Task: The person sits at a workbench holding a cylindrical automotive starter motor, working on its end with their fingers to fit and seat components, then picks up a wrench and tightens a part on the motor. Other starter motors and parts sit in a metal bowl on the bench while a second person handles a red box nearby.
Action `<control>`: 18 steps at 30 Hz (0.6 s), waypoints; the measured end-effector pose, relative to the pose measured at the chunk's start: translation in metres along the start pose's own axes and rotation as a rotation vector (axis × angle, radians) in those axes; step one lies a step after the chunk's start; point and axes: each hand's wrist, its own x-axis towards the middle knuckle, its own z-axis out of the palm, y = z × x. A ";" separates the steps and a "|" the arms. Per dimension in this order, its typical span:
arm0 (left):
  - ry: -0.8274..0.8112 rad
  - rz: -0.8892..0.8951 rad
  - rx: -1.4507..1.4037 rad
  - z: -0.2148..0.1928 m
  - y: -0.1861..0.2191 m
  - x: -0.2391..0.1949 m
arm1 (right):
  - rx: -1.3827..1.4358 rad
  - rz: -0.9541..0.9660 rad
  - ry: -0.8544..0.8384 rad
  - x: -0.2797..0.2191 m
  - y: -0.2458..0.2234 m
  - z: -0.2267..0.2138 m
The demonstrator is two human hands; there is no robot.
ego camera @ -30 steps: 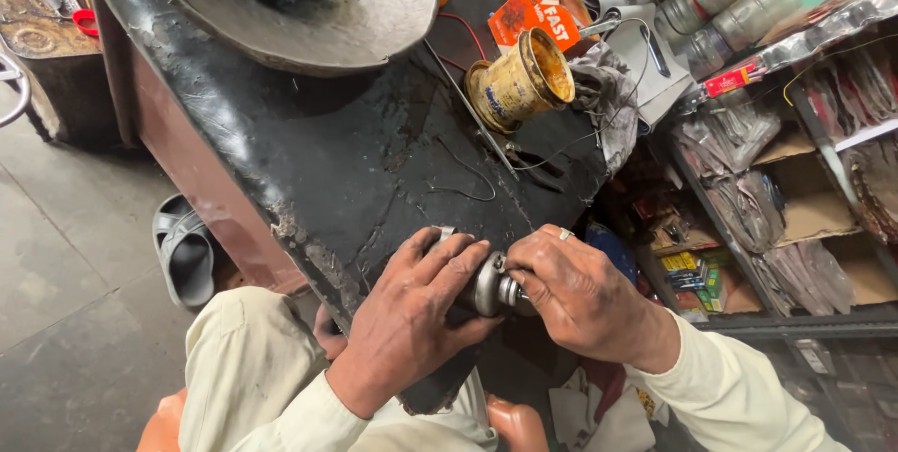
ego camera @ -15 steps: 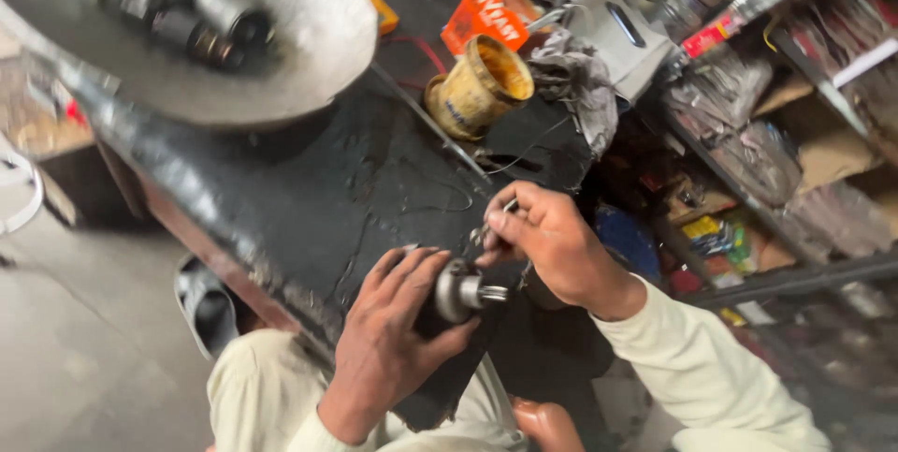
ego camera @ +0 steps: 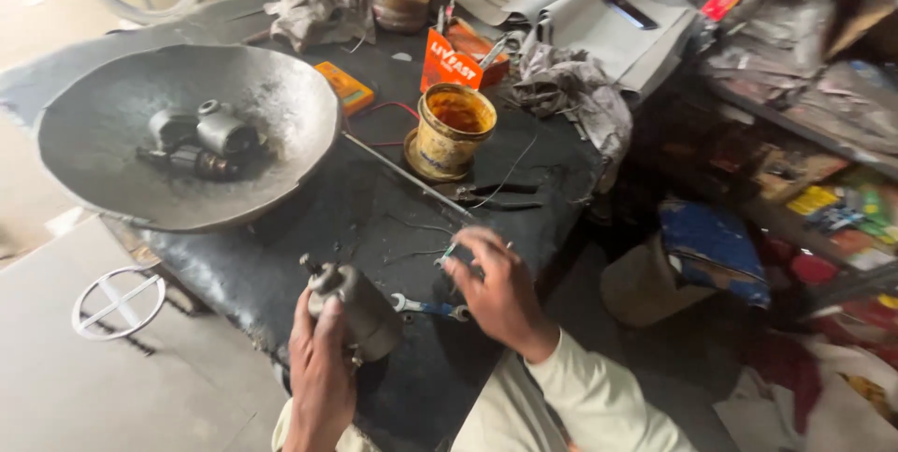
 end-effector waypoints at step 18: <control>-0.178 0.039 0.665 0.104 -0.006 -0.012 | 0.758 0.355 -0.289 -0.020 -0.013 -0.022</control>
